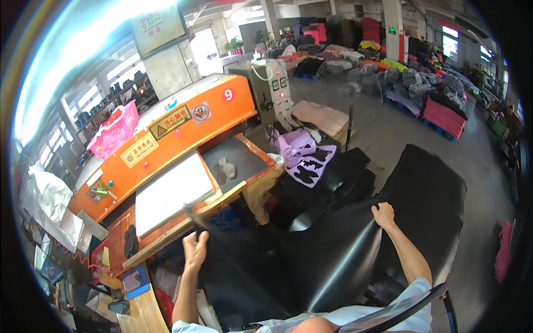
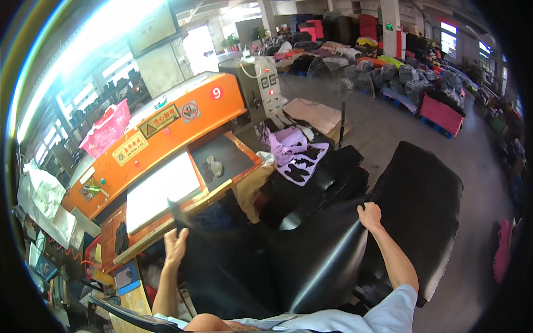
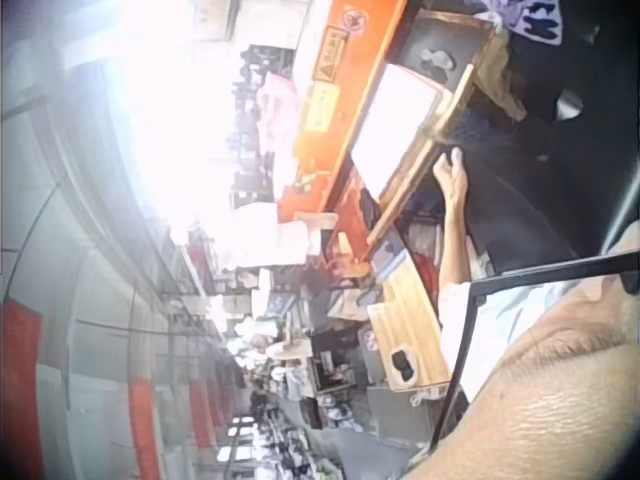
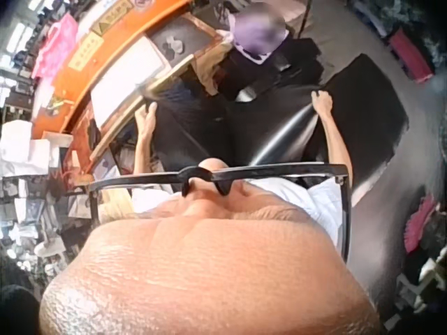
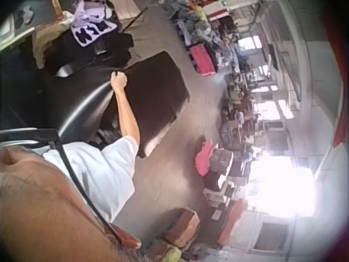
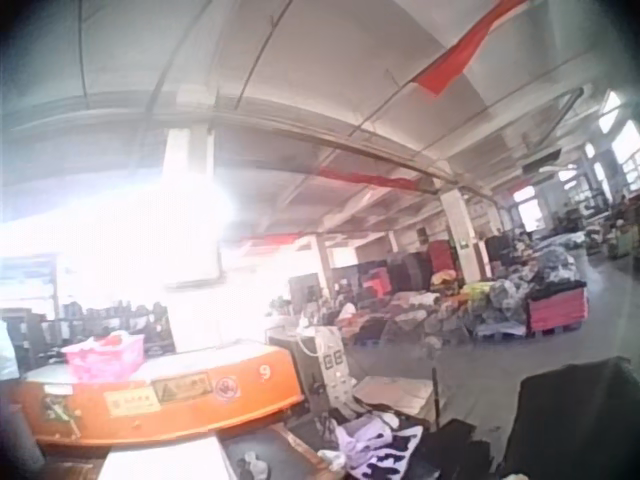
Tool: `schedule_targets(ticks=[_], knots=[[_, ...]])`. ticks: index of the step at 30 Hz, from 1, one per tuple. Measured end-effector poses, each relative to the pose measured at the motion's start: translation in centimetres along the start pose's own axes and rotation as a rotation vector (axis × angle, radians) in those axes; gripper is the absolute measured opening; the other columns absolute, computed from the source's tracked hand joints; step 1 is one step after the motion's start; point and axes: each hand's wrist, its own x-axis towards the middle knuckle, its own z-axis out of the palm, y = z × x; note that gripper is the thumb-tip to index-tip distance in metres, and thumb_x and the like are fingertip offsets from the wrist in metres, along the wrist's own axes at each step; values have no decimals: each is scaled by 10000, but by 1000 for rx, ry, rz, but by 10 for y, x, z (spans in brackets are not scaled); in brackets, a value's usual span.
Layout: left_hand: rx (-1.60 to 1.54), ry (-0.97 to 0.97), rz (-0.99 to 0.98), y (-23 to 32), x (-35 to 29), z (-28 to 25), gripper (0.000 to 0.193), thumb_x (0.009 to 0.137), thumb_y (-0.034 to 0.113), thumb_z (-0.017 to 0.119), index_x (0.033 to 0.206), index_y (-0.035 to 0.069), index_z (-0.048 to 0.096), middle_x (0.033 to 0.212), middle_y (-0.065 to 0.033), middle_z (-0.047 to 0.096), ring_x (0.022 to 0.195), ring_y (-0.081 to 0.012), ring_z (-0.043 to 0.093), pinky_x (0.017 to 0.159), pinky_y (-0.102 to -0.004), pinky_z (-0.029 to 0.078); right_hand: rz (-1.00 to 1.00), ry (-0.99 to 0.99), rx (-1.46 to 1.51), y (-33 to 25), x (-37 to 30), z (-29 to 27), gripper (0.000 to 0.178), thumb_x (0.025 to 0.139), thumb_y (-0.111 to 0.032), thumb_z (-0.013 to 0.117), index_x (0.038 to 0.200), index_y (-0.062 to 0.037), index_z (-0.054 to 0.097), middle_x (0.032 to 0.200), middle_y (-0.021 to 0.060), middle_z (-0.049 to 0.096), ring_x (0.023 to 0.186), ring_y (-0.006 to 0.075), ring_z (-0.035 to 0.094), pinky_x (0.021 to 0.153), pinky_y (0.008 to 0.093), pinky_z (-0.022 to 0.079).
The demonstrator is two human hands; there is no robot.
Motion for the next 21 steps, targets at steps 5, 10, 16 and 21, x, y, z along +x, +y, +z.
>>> schedule_targets(ticks=[5,10,16,21], knots=[[408,276,-115,13,-64,-113,344,1005,148,701,709,20,582,719,62,550,675,-53,474,580,-281,397,-231,-6,3,-12,55,25,403,983,-345,651,789,7,617,875,295,670,885,510,655,744,608,507],[267,211,-79,53,-105,-126,320,1061,163,662,783,27,584,738,75,548,681,-40,445,587,-264,358,-380,-6,-31,-78,100,9,421,994,-366,620,856,31,646,851,283,684,875,497,666,771,593,509],[448,95,117,101,-87,-39,213,1022,149,693,976,-55,652,677,-85,587,685,-82,471,581,-329,417,-607,-81,100,-161,82,5,353,983,-345,610,820,-38,669,866,207,706,862,432,690,733,550,530],[557,-133,189,145,-51,63,738,969,92,683,1598,1,308,689,-251,600,524,-404,603,556,-426,505,-1170,-62,218,-259,4,35,164,945,-250,634,855,-134,707,811,77,678,787,294,706,643,444,560]])
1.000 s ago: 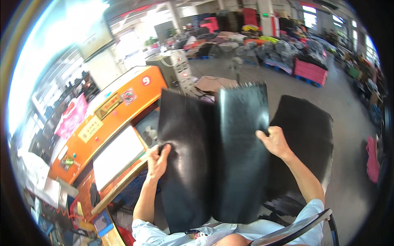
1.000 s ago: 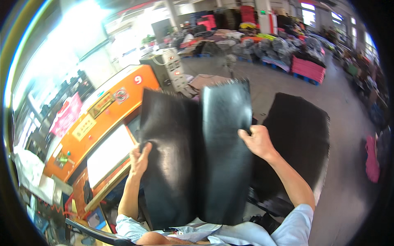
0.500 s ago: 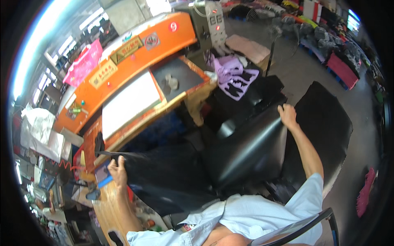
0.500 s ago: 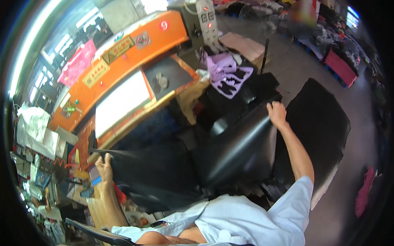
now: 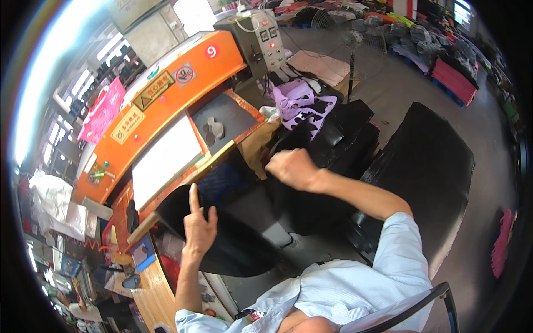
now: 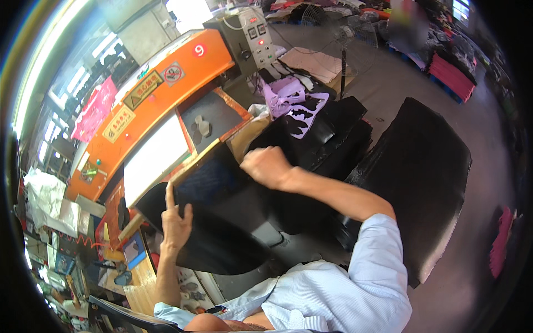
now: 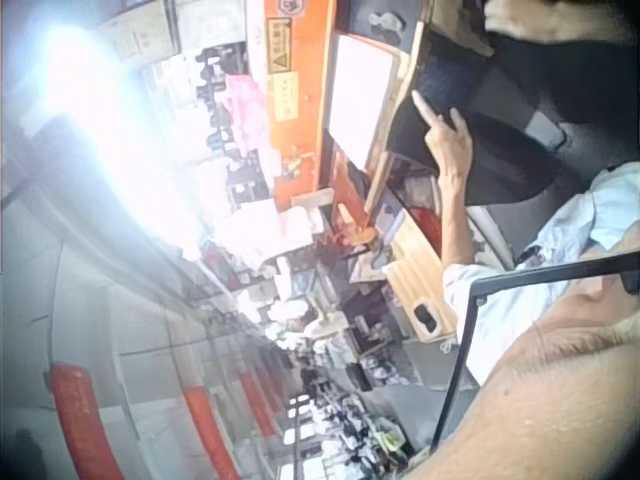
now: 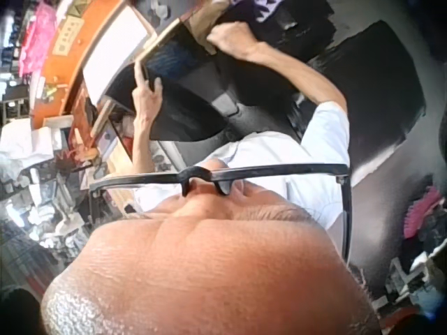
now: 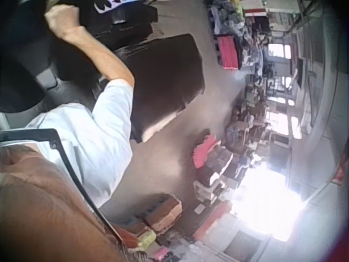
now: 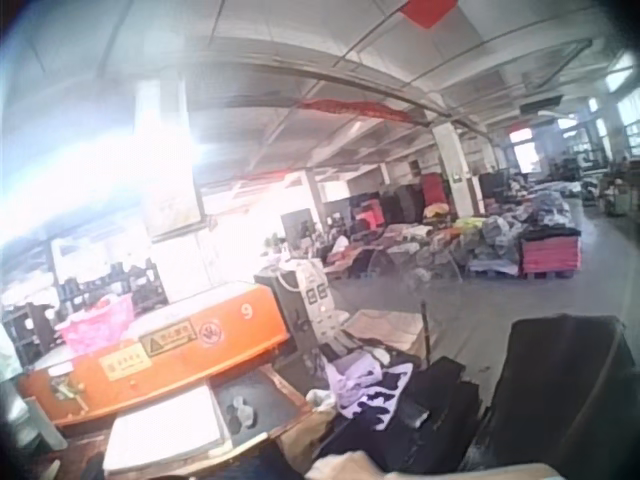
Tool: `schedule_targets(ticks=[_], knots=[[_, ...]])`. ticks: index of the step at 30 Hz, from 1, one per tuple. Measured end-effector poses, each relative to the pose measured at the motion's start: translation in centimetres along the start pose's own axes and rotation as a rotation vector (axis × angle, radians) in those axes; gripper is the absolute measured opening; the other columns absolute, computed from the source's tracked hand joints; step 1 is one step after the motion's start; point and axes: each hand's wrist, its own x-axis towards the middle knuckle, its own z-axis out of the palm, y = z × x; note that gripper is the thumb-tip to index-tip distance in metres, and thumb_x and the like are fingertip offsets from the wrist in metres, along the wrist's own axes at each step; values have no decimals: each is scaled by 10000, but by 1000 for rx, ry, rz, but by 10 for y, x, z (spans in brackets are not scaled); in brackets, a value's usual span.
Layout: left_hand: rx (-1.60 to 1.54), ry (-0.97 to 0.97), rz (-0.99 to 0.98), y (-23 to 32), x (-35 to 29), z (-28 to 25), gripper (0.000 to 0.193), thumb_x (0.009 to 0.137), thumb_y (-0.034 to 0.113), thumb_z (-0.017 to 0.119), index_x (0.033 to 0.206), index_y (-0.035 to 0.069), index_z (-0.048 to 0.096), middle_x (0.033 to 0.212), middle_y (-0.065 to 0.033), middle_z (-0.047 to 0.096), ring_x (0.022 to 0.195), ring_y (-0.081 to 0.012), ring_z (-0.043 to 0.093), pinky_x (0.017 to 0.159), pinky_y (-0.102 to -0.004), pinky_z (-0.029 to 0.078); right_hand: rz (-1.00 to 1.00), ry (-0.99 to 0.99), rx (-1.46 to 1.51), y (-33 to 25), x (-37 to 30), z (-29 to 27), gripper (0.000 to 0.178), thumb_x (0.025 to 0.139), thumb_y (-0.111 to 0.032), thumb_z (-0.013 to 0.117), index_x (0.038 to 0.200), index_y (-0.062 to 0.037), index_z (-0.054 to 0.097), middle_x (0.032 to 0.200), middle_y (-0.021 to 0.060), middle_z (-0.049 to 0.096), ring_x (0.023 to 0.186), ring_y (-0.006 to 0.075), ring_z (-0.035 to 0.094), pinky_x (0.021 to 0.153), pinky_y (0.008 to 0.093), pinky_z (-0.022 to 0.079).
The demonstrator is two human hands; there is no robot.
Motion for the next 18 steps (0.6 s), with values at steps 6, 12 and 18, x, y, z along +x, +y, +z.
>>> schedule_targets(ticks=[6,12,18], knots=[[11,-333,262,20,36,4,725,881,-9,615,1576,70,423,685,-284,618,591,-443,643,604,-480,526,-56,-181,319,-103,36,54,304,991,-264,622,794,-33,615,760,175,676,707,396,693,601,500,553],[-91,-485,173,-36,15,8,459,877,13,617,1336,30,611,726,-291,653,661,-471,672,647,-514,545,-73,-259,513,-133,36,77,238,896,-136,695,738,39,663,735,249,688,726,430,720,624,517,573],[-92,-524,162,-92,-9,17,195,864,38,629,1016,-52,711,661,-258,633,569,-369,662,564,-430,509,30,-265,640,-169,24,106,112,891,-58,648,878,53,654,855,255,680,807,428,706,675,515,562]])
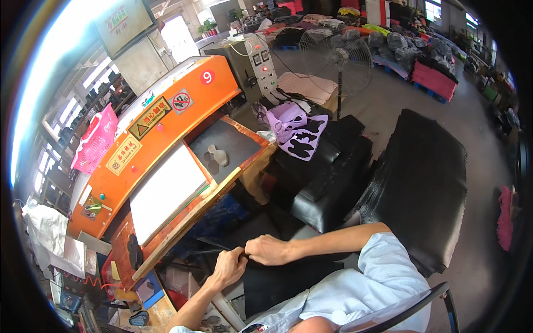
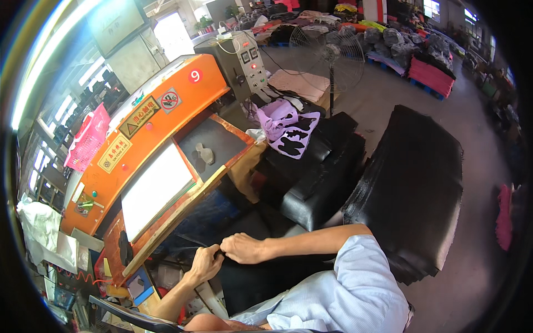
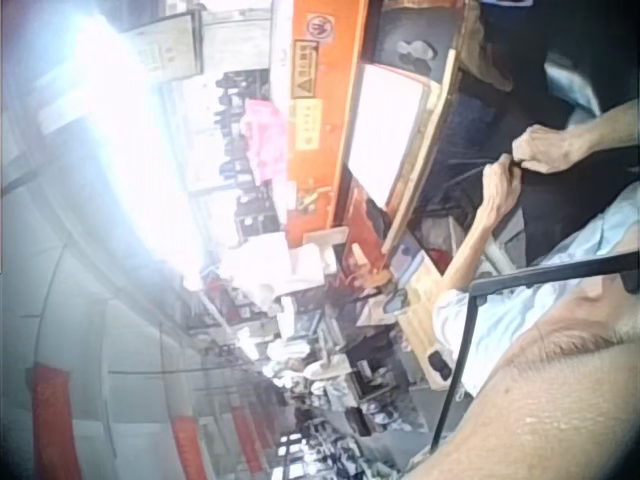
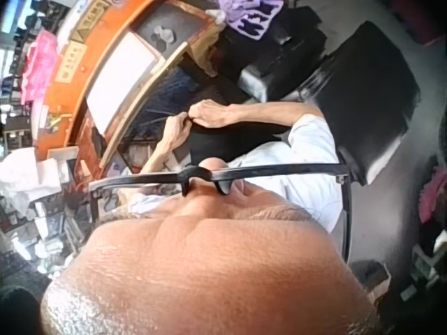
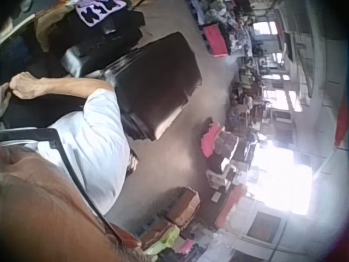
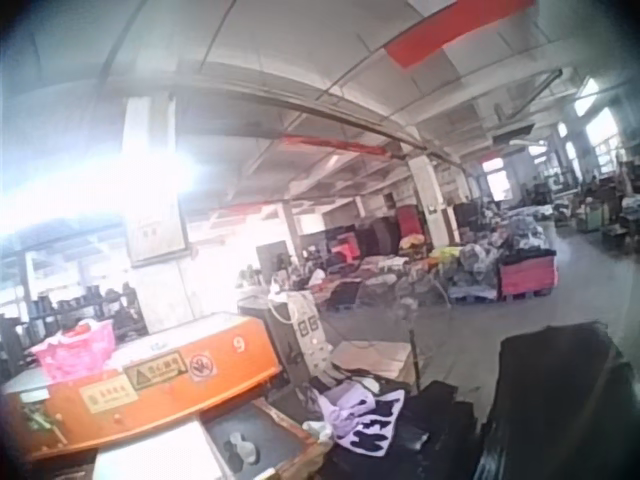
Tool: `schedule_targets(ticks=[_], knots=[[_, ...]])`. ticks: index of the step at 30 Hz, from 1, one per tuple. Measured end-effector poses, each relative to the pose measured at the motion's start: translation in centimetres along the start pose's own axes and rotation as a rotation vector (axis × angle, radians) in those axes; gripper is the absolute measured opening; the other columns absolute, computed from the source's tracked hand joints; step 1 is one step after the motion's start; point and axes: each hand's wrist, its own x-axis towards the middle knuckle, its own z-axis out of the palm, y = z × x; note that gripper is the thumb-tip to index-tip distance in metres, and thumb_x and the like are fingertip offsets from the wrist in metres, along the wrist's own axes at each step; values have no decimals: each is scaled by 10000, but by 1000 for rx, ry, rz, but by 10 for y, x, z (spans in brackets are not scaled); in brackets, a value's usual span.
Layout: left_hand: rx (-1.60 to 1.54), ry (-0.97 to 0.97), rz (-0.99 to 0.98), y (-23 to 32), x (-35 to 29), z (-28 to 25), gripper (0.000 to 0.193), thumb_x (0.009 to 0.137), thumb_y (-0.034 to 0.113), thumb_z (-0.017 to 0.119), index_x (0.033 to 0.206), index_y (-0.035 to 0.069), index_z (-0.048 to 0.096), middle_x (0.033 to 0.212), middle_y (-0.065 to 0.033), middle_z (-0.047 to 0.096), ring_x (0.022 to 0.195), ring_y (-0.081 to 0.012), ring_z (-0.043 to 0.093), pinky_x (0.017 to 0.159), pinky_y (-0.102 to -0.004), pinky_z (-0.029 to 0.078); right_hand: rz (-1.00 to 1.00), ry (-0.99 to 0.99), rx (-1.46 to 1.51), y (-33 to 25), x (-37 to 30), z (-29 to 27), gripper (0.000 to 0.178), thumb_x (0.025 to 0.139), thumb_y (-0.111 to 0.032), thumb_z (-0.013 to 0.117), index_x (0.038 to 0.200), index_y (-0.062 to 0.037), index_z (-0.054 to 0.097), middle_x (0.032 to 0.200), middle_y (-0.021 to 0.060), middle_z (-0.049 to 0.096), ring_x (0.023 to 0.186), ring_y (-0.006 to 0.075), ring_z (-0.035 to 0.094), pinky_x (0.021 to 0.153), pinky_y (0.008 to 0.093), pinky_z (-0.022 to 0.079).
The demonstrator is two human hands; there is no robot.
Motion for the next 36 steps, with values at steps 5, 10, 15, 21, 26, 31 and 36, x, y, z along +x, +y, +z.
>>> schedule_targets(ticks=[5,10,15,21,26,31,36], knots=[[-160,120,-265,-21,-19,14,195,871,73,610,941,-70,723,635,-235,618,510,-235,605,537,-361,471,220,-130,-87,-2,-59,5,168,946,-157,685,905,1,645,855,191,684,820,413,703,689,497,558],[-260,116,-202,-29,-23,31,258,893,45,594,1104,-61,697,688,-271,633,583,-374,667,596,-411,515,126,-50,-130,6,-74,31,250,948,-142,710,751,-25,608,698,146,675,669,358,703,559,463,541],[-297,215,-423,-27,-21,29,256,891,24,582,1077,-66,733,596,-191,623,529,-196,675,533,-356,508,142,-32,-125,7,-40,29,95,930,-59,683,867,-12,629,735,149,680,697,313,719,593,431,574],[-493,413,-812,-24,-6,29,261,942,60,548,1067,-65,741,668,-106,687,596,-148,706,556,-311,560,-134,69,-79,5,-11,35,228,912,-29,679,1134,9,647,1242,203,639,900,332,704,697,409,607],[-571,573,-925,-29,3,38,262,976,53,542,1086,-45,759,785,-127,747,638,-165,740,566,-300,618,26,-40,-102,11,9,51,492,864,-463,787,987,5,699,1250,190,651,1070,346,660,883,444,540],[-701,641,-919,-45,-15,48,272,953,52,525,1047,-81,743,739,-155,739,617,-207,759,554,-318,634,31,-107,-11,48,4,37,185,860,-149,667,931,6,739,1108,177,727,981,375,703,858,490,566],[-837,724,-877,-66,-32,60,291,945,94,526,1069,-85,719,722,-167,734,601,-217,756,533,-318,613,8,-311,-63,84,15,19,137,878,-125,690,833,-2,732,879,187,674,841,421,676,740,530,512]])
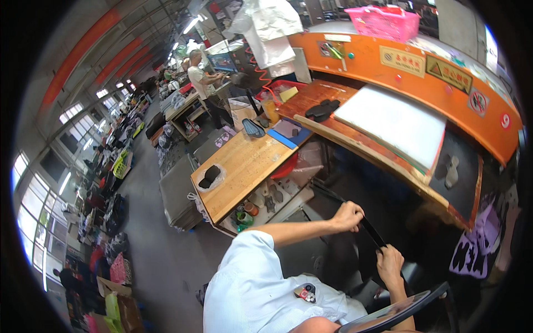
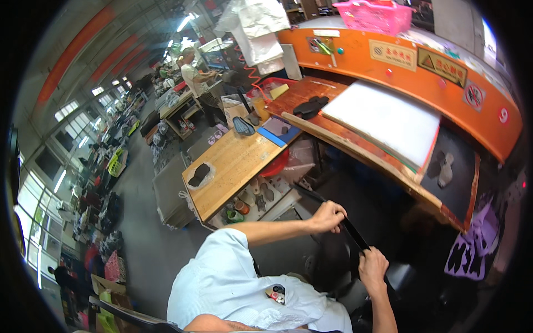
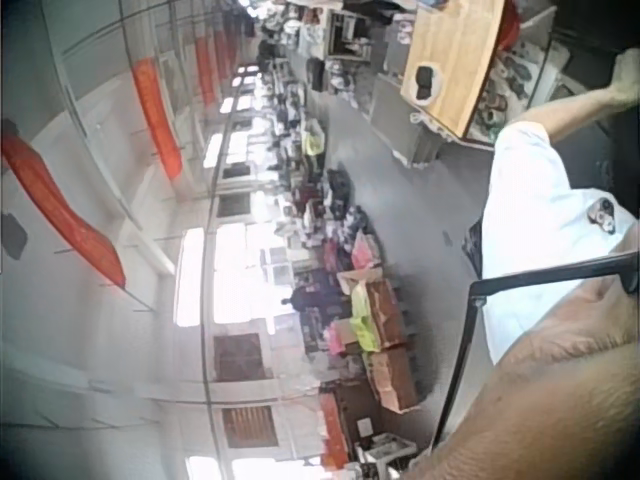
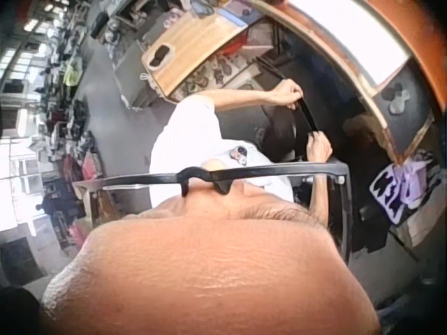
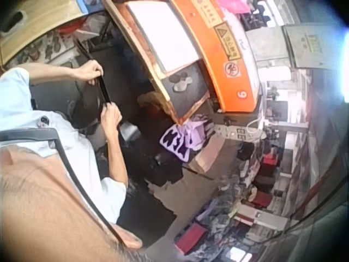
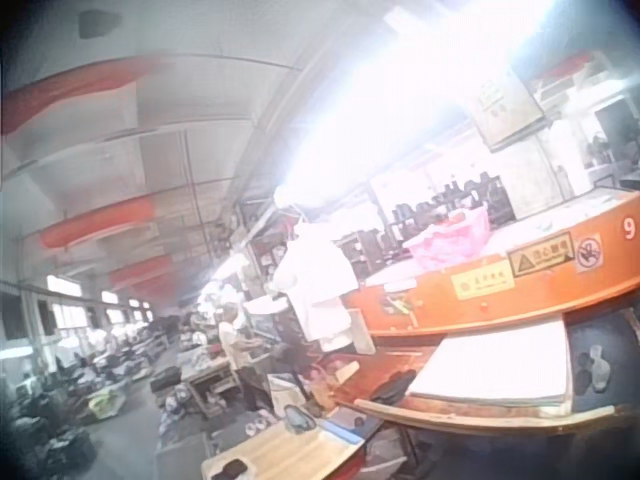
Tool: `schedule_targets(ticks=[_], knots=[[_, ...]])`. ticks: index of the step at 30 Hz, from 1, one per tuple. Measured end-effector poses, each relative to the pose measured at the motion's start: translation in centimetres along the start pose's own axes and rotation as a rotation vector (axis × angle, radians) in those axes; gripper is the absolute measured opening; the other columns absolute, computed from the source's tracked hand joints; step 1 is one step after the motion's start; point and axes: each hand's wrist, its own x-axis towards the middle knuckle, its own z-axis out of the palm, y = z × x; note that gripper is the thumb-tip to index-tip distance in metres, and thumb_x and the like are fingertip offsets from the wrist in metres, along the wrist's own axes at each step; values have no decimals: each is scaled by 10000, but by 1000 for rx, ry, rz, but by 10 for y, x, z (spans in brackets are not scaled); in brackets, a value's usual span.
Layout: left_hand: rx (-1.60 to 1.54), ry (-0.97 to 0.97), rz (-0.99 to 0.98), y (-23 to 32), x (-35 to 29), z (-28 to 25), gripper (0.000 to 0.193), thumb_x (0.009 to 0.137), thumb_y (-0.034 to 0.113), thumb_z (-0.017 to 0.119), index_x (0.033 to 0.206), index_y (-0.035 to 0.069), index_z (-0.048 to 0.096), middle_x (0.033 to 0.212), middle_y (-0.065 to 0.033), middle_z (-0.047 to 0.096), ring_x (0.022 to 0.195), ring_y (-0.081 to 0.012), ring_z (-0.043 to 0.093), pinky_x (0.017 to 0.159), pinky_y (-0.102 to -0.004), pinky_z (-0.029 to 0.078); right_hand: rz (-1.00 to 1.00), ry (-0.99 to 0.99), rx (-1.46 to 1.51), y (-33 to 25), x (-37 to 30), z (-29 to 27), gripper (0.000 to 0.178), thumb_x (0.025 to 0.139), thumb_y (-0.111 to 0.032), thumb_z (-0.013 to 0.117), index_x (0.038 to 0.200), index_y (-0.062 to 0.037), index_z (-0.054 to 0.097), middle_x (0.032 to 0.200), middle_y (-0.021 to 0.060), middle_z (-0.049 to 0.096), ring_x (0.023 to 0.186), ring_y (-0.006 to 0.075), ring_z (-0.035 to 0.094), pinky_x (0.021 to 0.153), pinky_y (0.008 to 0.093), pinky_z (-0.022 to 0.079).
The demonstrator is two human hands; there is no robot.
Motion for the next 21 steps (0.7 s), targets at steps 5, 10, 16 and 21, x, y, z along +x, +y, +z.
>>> schedule_targets(ticks=[5,10,16,21], knots=[[-88,59,173,-4,-17,-26,346,1016,140,556,1293,-57,625,794,-121,738,653,-173,723,594,-312,599,-126,-150,-72,-23,46,-18,145,871,-102,721,773,4,701,751,173,634,724,394,658,646,493,491],[520,127,1026,-10,-36,-48,424,808,90,792,1202,36,644,1149,-134,644,1116,-376,630,940,-496,559,-290,-361,-52,-65,106,-9,194,883,-111,741,734,4,695,707,176,646,672,381,656,603,470,480],[476,-133,845,-37,-29,-76,232,784,103,787,974,42,667,1068,-85,632,1037,-289,635,880,-453,582,-351,-670,-168,-95,145,17,208,892,-146,764,762,12,726,714,159,678,616,349,663,572,450,502],[517,-138,1161,-35,-12,-114,104,778,123,763,823,56,697,1049,-83,647,965,-250,634,916,-404,499,-477,-752,-167,-109,167,19,307,935,-230,734,718,-15,701,701,144,673,650,340,674,580,450,499]])
